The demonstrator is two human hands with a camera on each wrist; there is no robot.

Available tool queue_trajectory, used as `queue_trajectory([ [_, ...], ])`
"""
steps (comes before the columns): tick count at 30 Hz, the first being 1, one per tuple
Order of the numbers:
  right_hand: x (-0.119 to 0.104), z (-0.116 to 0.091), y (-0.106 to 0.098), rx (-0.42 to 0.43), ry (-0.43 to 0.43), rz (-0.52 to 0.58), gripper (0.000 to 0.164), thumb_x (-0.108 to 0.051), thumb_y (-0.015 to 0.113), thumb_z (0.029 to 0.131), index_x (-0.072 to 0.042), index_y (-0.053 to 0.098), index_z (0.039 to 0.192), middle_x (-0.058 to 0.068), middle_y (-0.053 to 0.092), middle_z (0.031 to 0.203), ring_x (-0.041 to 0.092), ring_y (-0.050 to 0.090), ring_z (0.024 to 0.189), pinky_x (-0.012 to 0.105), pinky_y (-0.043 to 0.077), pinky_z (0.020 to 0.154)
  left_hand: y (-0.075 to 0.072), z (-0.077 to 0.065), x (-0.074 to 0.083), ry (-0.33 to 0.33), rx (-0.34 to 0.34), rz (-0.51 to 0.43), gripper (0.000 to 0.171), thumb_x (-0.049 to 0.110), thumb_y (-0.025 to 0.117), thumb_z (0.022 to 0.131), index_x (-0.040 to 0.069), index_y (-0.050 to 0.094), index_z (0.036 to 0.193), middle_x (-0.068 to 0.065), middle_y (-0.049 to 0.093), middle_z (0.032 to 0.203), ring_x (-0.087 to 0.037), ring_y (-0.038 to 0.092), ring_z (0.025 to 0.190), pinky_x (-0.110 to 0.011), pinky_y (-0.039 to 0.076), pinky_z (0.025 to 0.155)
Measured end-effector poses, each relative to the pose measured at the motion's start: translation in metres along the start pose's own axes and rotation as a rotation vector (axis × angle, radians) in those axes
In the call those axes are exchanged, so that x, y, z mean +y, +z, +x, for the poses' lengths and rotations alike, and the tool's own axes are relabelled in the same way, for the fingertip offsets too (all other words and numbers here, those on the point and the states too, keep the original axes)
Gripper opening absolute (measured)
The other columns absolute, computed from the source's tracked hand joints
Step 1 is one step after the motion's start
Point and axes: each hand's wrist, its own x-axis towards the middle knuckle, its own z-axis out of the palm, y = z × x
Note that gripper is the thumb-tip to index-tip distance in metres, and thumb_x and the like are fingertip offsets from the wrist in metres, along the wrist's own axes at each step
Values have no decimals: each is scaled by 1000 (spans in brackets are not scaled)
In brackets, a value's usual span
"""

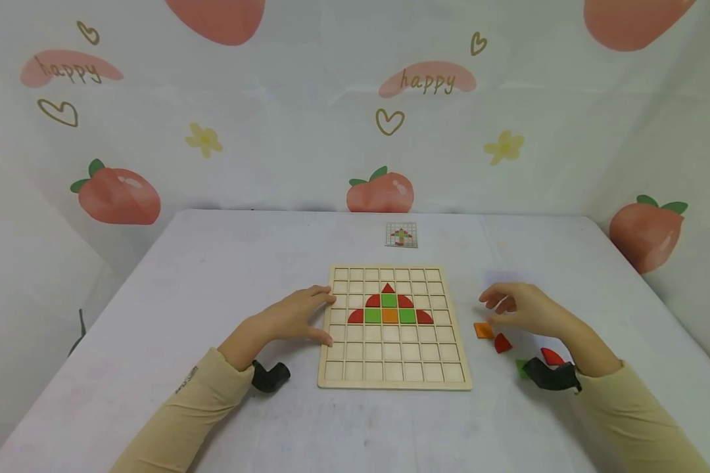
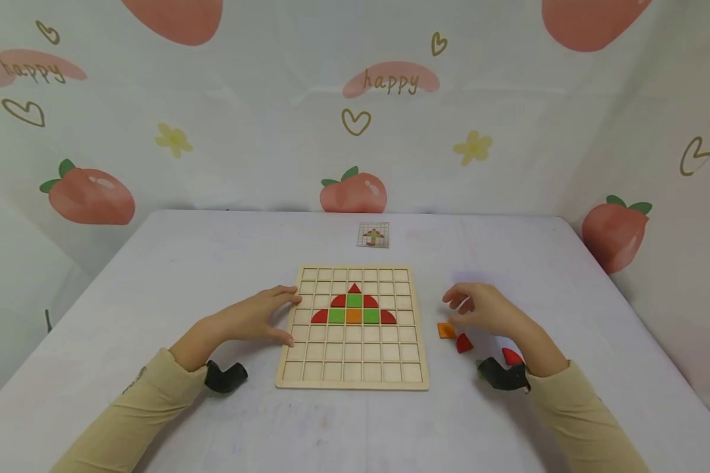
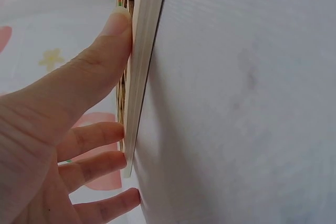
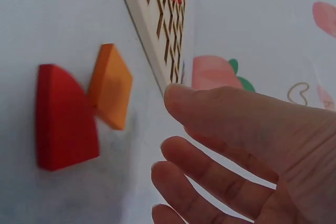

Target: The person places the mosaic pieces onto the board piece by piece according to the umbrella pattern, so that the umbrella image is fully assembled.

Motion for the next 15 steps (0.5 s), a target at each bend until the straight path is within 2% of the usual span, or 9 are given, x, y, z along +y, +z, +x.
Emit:
queue_trajectory([
  [5,7,-6,4,-16,39,14,33,-19,75,77,-4,63,104,4,65,94,15,58,84,21,52,73,0,-1,1,6,2,-4,79,42,75,75,3,45,136,-18,34,149,-36,33,137,-48,30,113],
  [15,12,-13,9,-33,32,36,33,-22,75,76,-5,63,102,2,63,91,10,56,79,18,51,69,-1,-1,1,2,-4,-4,78,43,75,75,3,45,136,-17,34,149,-36,32,138,-48,29,114],
])
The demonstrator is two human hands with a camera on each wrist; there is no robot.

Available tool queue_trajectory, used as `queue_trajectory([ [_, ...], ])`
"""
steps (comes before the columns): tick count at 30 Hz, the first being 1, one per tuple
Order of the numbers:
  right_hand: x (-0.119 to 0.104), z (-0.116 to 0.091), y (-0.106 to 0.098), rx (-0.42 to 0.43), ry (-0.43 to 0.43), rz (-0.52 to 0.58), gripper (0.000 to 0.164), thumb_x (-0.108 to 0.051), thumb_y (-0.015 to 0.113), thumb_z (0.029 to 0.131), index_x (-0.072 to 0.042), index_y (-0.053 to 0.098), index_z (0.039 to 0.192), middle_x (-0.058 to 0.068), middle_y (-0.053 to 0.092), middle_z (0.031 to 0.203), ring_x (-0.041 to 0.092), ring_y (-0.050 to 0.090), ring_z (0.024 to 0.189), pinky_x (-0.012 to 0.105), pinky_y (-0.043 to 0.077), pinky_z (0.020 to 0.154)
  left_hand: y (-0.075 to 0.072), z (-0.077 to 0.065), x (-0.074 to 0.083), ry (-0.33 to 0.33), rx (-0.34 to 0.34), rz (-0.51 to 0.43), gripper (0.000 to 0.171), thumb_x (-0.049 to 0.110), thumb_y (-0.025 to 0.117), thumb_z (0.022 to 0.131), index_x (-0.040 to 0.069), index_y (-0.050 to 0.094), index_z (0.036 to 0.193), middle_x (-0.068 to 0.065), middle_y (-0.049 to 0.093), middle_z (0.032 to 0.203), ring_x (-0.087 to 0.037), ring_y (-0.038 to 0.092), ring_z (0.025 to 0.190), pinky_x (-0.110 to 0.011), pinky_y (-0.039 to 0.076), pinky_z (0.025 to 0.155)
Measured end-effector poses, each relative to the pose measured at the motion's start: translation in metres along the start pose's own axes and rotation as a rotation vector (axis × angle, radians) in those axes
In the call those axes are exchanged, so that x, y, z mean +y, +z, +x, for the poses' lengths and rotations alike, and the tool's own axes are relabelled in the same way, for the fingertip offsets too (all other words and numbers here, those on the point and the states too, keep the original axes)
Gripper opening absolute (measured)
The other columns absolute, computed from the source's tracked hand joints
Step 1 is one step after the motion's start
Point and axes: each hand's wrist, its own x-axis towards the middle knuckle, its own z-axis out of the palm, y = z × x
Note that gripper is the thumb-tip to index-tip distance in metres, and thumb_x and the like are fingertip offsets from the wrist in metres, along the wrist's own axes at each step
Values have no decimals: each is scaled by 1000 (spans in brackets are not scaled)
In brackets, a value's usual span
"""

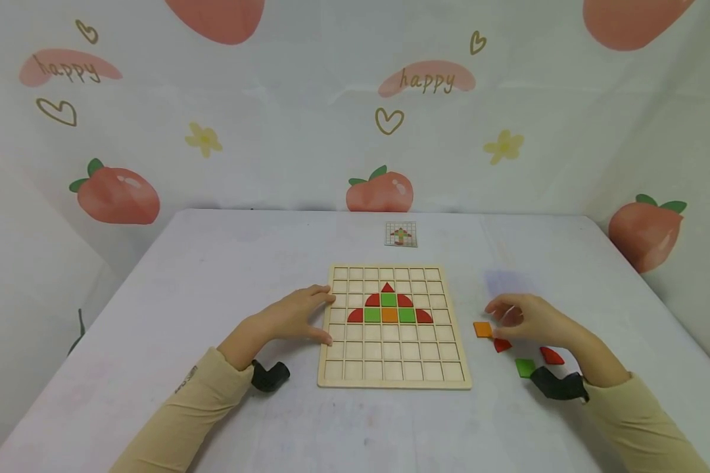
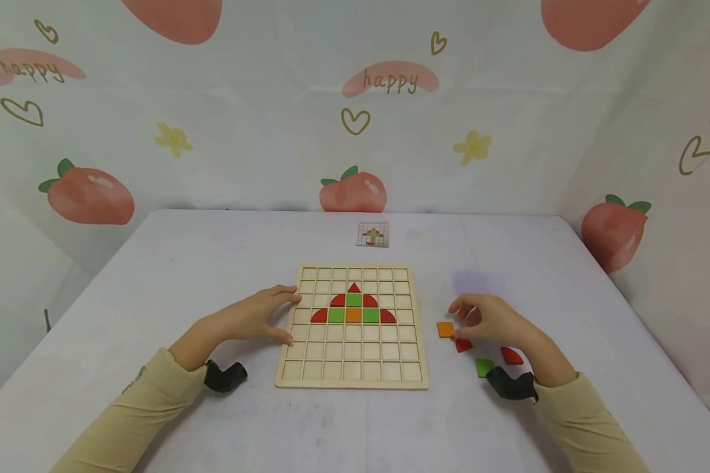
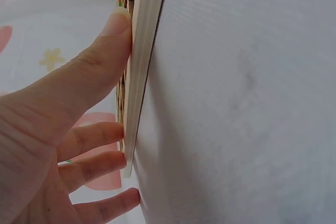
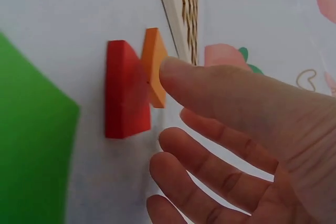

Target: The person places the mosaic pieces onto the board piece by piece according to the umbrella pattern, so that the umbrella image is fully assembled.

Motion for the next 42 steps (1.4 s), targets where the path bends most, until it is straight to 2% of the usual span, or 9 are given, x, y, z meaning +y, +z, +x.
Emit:
queue_trajectory([
  [7,2,-2,4,-18,-26,8,41,-26,78,73,-5,62,104,2,61,90,5,54,75,18,50,67,0,0,0,-5,-2,-3,78,43,75,75,4,45,136,-17,33,150,-36,32,138,-48,29,114],
  [15,5,-7,4,-59,-33,3,45,-27,79,71,-6,60,107,0,60,91,5,54,78,17,51,69,1,0,0,-6,3,-4,78,42,75,75,3,46,135,-18,34,149,-36,32,138,-48,29,114],
  [25,13,-24,-5,-177,-45,50,58,-29,82,68,-6,51,112,2,56,94,-1,51,82,18,50,72,1,1,-1,-7,3,3,78,42,75,75,3,46,135,-18,34,149,-36,32,138,-48,29,114],
  [29,15,-28,-5,-226,-66,62,58,-27,83,67,-5,47,107,2,53,90,0,47,79,18,48,68,1,1,-2,-9,-1,-15,78,43,75,75,4,46,135,-17,33,149,-36,32,138,-48,29,114],
  [35,15,-30,-5,-269,-81,50,54,-26,84,65,-7,46,99,0,50,83,1,45,74,18,44,62,-1,-1,-1,33,16,-20,81,49,73,74,1,47,133,-20,35,147,-38,33,136,-49,30,113],
  [42,16,-26,-2,-277,-84,51,42,-14,81,66,-8,46,89,-4,48,77,1,45,69,18,44,59,2,2,-4,2,3,-12,78,43,75,75,3,46,135,-18,33,150,-37,31,139,-48,28,114],
])
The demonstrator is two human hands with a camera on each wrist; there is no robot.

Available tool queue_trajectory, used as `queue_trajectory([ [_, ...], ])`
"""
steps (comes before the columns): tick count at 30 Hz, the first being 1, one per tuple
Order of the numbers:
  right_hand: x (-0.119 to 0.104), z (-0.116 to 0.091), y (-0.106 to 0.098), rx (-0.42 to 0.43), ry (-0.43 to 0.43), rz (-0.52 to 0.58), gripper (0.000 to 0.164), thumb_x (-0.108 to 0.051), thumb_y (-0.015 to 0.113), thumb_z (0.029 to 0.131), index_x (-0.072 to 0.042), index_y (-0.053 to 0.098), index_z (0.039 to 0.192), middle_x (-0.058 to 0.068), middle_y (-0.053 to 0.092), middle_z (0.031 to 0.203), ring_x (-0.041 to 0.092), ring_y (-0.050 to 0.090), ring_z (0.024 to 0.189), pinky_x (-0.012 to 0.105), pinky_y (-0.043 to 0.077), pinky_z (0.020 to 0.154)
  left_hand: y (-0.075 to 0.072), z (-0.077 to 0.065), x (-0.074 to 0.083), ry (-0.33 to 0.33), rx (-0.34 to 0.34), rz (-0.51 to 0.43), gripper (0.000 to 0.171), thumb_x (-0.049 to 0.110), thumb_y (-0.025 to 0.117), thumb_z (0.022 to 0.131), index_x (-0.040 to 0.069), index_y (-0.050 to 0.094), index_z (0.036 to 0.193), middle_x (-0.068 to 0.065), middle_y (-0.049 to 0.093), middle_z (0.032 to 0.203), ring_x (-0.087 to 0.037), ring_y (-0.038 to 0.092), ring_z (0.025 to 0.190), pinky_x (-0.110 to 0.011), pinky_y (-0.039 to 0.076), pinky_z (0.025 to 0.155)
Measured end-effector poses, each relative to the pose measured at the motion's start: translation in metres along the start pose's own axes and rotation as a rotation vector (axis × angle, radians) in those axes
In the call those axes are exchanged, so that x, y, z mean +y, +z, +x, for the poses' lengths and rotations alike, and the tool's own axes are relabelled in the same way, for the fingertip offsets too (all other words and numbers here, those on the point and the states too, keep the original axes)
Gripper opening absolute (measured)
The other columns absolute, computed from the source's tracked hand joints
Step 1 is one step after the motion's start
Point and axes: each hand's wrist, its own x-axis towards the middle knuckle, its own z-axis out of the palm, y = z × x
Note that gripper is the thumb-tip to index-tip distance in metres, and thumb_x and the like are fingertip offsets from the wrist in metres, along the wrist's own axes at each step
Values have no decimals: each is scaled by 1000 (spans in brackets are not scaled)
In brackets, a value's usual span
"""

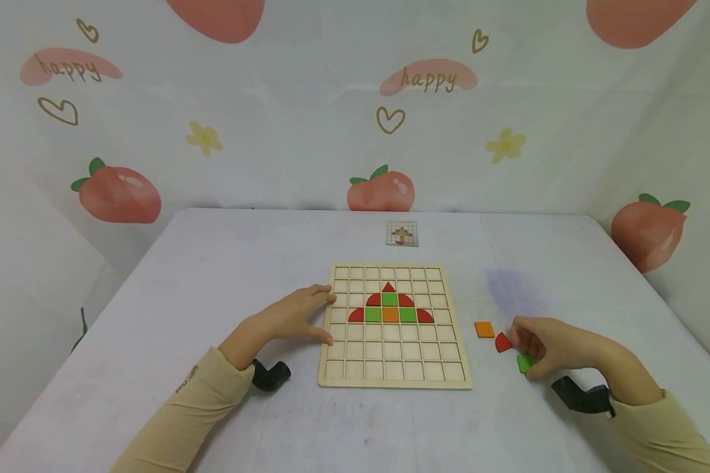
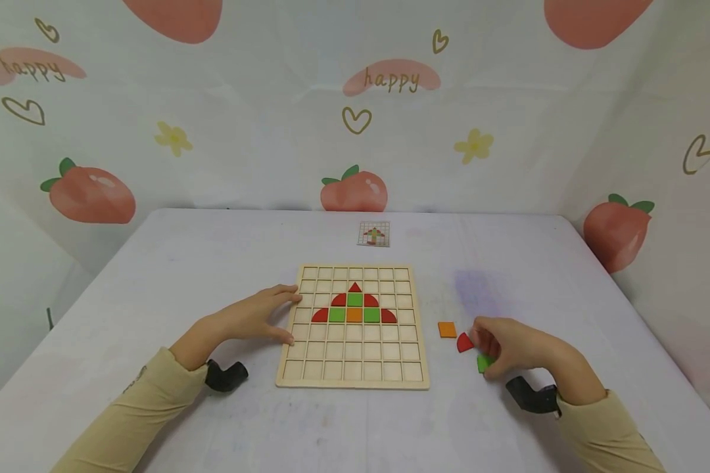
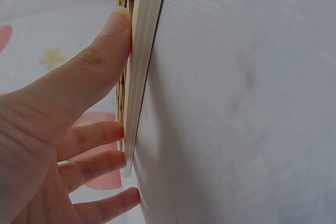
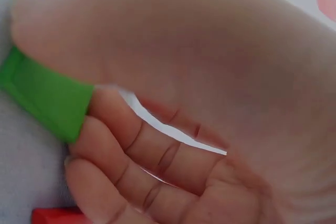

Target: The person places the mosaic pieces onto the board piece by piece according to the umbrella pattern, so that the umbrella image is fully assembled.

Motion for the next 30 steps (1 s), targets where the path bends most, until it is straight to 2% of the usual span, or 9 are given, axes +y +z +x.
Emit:
queue_trajectory([
  [11,-9,0,-4,58,16,-24,34,-10,77,67,-10,47,84,-4,47,73,2,45,67,18,42,56,-2,-1,2,0,-3,21,79,44,74,75,4,45,136,-18,33,150,-36,32,138,-48,29,114],
  [14,-16,1,-7,73,3,-32,32,-11,75,70,-11,47,84,-4,49,75,1,48,70,18,45,59,-2,0,1,4,-1,24,78,43,74,75,3,45,136,-19,33,149,-37,32,137,-49,30,113],
  [19,-29,8,-8,88,-49,-70,27,-13,74,73,-14,49,84,-6,55,83,-1,54,78,19,53,69,-2,1,1,-8,-7,16,79,43,75,75,4,45,136,-17,33,150,-35,32,138,-47,29,114],
  [25,-42,20,-5,115,-157,-82,23,-10,73,75,-13,54,87,-7,57,85,-2,56,77,21,54,68,-1,1,1,3,-2,19,79,43,75,74,3,45,136,-18,34,149,-36,33,138,-48,30,113],
  [30,-51,30,0,143,-184,-85,20,-9,72,76,-10,60,92,-7,59,85,0,57,78,21,53,67,0,1,0,-4,-1,13,80,44,75,74,4,45,136,-18,33,149,-36,33,138,-48,30,113],
])
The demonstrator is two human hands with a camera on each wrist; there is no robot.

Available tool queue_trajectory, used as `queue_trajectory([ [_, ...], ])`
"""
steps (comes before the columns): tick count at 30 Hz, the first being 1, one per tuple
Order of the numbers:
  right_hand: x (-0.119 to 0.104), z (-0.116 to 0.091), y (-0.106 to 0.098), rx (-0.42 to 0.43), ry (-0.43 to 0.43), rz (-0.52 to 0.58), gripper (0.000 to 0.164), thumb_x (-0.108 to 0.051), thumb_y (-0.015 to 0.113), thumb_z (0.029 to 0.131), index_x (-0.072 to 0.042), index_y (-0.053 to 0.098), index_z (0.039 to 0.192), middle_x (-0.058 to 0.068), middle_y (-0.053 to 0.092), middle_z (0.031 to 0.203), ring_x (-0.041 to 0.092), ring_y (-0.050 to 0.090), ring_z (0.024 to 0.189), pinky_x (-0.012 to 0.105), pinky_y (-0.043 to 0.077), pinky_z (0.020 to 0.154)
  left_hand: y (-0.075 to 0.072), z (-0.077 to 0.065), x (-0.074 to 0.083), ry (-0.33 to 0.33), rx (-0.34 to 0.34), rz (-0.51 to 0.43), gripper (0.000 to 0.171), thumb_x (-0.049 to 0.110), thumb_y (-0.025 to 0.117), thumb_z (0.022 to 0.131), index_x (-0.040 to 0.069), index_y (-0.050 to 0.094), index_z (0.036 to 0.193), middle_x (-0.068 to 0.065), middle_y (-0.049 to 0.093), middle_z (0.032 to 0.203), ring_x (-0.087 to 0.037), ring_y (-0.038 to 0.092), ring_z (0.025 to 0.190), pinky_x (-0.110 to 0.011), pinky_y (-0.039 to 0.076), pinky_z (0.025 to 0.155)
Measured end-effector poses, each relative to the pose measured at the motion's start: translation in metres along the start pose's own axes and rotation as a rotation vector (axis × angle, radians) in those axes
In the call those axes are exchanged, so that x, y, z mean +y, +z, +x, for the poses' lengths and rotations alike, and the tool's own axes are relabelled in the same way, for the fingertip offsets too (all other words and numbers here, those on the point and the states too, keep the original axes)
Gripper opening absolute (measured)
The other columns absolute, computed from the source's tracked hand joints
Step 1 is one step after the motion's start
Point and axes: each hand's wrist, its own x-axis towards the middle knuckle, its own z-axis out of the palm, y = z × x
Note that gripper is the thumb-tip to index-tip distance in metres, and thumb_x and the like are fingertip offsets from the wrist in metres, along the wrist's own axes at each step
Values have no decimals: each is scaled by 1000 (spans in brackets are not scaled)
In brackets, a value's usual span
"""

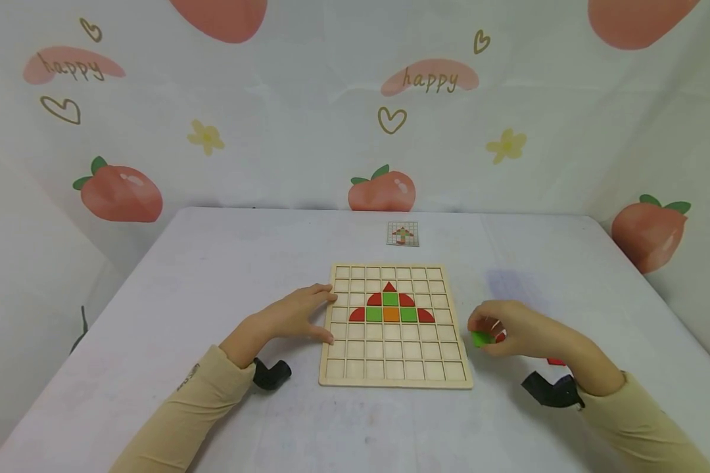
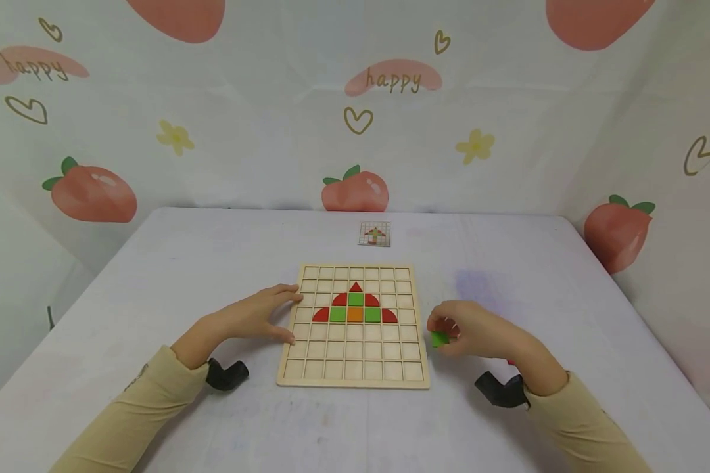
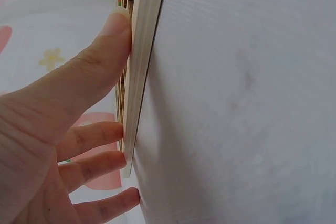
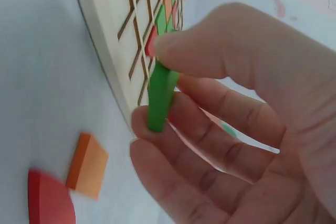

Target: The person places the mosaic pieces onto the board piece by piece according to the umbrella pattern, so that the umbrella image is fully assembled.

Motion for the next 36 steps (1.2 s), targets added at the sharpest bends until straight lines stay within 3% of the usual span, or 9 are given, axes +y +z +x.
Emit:
queue_trajectory([
  [12,-18,28,22,42,-86,-22,20,-7,71,77,-8,64,95,-6,63,91,4,59,85,21,55,74,0,-1,1,-2,-3,-7,79,43,75,74,4,45,136,-17,34,149,-35,32,138,-48,29,114],
  [27,-37,53,38,92,-147,-82,16,-8,71,78,-6,67,94,-2,67,90,8,60,80,24,54,72,1,-2,1,-7,-1,-11,80,44,75,74,4,45,136,-17,33,150,-36,32,138,-48,29,114],
  [36,-46,67,45,94,-93,-89,16,-8,71,79,-6,68,95,-1,69,92,11,63,85,23,54,77,0,-2,1,-10,0,-17,79,43,75,74,4,45,136,-16,33,150,-35,31,139,-48,29,114],
])
